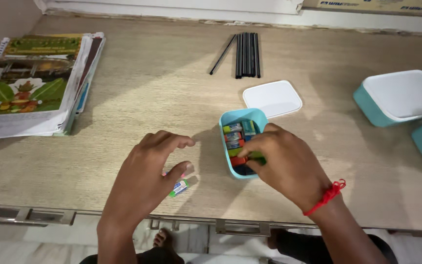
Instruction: The person places small colorful boxes into a light blue container, then closes the lid. They then open a drawer and place a stack of papers and a book inside.
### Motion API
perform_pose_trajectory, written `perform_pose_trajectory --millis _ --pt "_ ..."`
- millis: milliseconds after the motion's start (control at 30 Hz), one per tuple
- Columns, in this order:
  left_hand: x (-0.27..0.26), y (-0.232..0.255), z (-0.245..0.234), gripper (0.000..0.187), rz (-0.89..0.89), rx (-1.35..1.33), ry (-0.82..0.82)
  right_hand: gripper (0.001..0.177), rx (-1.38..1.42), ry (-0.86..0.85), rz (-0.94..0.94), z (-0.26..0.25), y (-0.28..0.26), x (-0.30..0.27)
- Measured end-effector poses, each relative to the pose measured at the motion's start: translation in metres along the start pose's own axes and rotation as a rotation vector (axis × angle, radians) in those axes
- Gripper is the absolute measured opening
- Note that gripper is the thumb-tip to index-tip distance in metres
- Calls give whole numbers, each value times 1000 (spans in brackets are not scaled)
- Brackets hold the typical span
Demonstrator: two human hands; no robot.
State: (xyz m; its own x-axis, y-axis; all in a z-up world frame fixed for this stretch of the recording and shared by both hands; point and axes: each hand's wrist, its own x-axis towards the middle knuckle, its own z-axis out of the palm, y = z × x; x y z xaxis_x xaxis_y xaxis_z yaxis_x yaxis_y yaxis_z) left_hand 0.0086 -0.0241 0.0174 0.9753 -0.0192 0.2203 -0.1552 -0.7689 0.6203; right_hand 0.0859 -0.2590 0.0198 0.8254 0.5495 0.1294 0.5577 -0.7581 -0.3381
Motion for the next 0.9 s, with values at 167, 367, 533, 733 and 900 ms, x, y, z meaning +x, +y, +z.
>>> perform_pose_trajectory --millis 167,367,533,733,900 --pt "6 -1 5 32 17 -2 -14 21 -23 14 -78 1 1 4" --pt "3 0 3 33 -64 72 -79 22 -28 -87 -68 -6 0 7" --pt "-2 -6 -1 30 -14 97 -38 10 -23 -100 -107 -2 0 6" --pt "-5 -6 -5 32 -236 93 -165 17 -64 -74 -157 1 3 3" --pt "-10 -15 0 33 -240 163 -230 25 -139 -64 -162 7 0 -1"
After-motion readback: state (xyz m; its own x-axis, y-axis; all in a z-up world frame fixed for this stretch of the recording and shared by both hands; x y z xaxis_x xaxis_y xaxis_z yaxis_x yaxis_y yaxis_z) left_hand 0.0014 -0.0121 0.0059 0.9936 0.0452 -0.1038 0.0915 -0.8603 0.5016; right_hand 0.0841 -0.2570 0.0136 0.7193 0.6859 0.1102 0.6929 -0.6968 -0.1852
